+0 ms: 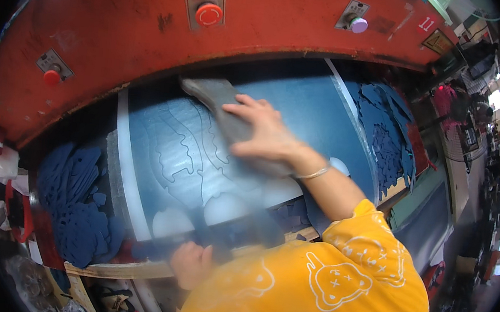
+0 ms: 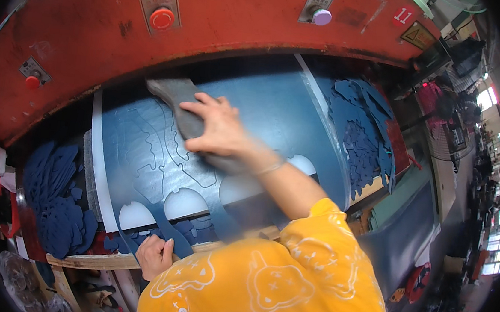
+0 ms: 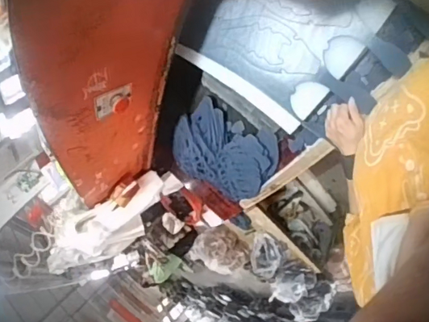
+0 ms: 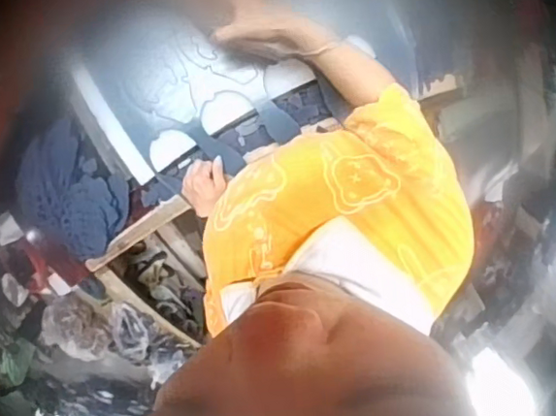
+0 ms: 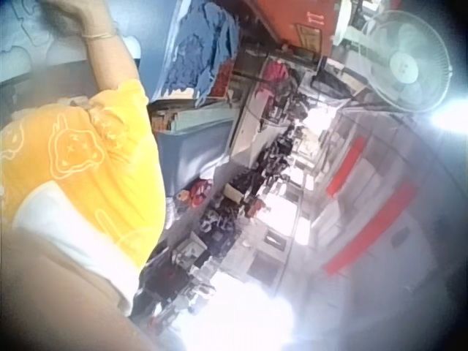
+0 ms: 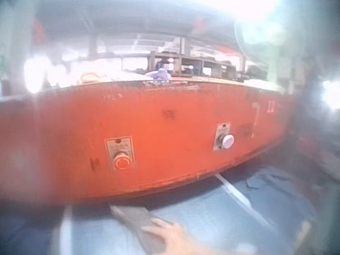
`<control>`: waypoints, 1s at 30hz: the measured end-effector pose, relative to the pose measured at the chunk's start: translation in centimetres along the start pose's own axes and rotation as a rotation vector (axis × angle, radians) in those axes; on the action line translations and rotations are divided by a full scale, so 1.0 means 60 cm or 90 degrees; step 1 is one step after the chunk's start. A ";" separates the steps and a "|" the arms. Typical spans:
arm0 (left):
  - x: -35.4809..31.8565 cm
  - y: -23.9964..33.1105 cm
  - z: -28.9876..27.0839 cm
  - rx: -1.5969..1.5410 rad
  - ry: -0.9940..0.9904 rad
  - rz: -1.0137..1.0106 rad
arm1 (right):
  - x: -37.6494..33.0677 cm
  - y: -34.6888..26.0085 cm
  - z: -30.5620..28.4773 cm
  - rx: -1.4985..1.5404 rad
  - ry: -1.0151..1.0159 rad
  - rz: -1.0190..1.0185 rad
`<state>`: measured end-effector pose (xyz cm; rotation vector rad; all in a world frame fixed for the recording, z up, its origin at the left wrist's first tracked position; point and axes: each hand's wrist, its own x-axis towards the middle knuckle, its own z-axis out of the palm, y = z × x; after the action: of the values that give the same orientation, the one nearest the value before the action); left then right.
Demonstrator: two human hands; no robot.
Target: The person operates a hydraulic fabric cutting machine in a workshop. They place blue fabric sheets on the machine bed, align them with a shoe-shaped template, press a button to cut, and then remove the cut pieces. The cut fabric pieces are gathered and stacked on the side.
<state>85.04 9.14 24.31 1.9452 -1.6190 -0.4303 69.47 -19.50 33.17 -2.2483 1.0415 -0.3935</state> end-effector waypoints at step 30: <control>0.193 -0.031 0.019 -0.001 0.162 0.037 | 0.106 0.222 -0.258 -0.078 0.967 -0.061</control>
<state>88.37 -2.12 23.56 1.8617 -1.5056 -0.1534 58.13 -37.34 36.41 -1.8383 1.5793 -2.3007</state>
